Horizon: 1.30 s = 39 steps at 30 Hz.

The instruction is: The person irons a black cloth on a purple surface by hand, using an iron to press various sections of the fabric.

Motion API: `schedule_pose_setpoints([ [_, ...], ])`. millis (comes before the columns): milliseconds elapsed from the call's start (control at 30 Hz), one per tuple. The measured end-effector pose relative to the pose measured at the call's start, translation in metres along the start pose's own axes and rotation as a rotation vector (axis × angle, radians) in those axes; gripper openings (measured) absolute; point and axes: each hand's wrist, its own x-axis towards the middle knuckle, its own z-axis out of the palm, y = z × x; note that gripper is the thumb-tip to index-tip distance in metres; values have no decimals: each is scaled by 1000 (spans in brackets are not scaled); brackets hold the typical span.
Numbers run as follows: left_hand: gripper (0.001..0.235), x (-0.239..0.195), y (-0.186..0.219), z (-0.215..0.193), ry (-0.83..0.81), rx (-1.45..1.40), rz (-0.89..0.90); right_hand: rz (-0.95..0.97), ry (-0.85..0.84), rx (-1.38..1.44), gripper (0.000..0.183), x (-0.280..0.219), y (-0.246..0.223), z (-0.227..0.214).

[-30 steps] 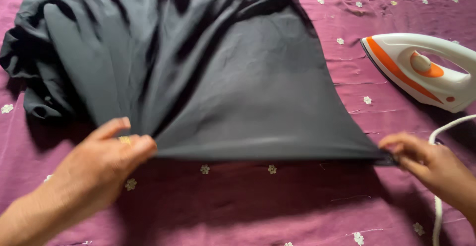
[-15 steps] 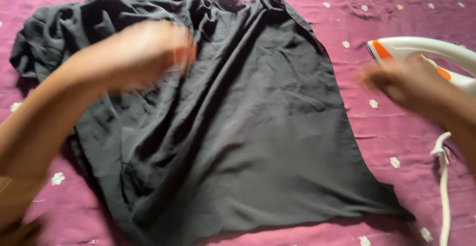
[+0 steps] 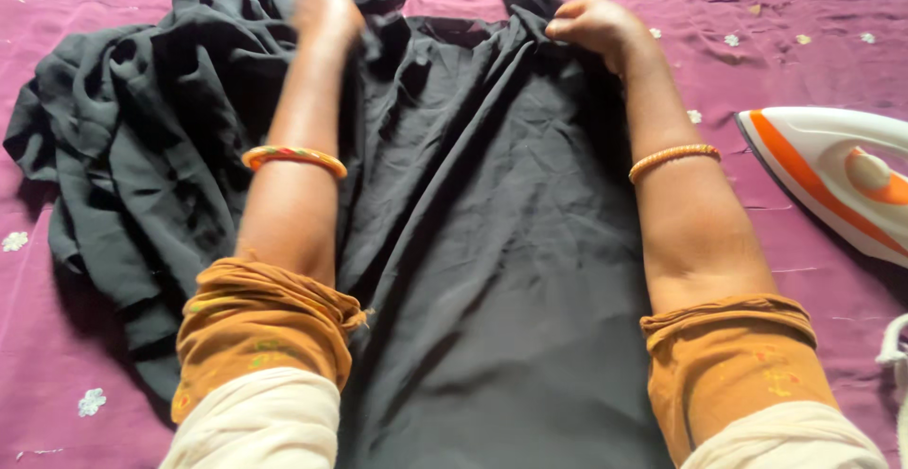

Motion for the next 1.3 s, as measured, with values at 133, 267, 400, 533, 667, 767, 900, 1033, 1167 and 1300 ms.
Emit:
schedule_pose_setpoints([
  [133, 29, 9, -23, -10, 185, -103, 22, 188, 215, 223, 49, 23, 28, -43],
  [267, 26, -4, -8, -3, 232, -91, 222, 155, 275, 91, 51, 23, 62, -77],
  [400, 24, -23, 9, 6, 159, -24, 388, 1, 189, 45, 32, 9, 71, -78],
  [533, 21, -12, 9, 3, 118, -14, 308, 84, 204, -8, 40, 2, 62, -74],
  [667, 19, 11, -16, 2, 180, -45, 163, -113, 211, 25, 36, 2, 64, -75],
  [767, 18, 12, -36, 4, 236, -60, 100, -212, 233, 112, 43, 3, 59, -62],
  [900, 17, 30, -59, -13, 317, -40, 152, -263, 76, 177, 54, 9, 57, -53],
  [1033, 15, -3, -8, -1, 559, 13, 461, -342, 773, -560, 32, 3, 38, -37],
  [1167, 38, -118, 62, 18, 540, 163, 732, -708, 530, -435, 28, -66, -37, 63],
  [1300, 60, -211, 44, -26, 142, -14, 822, -904, 89, -71, 40, -158, -74, 116],
])
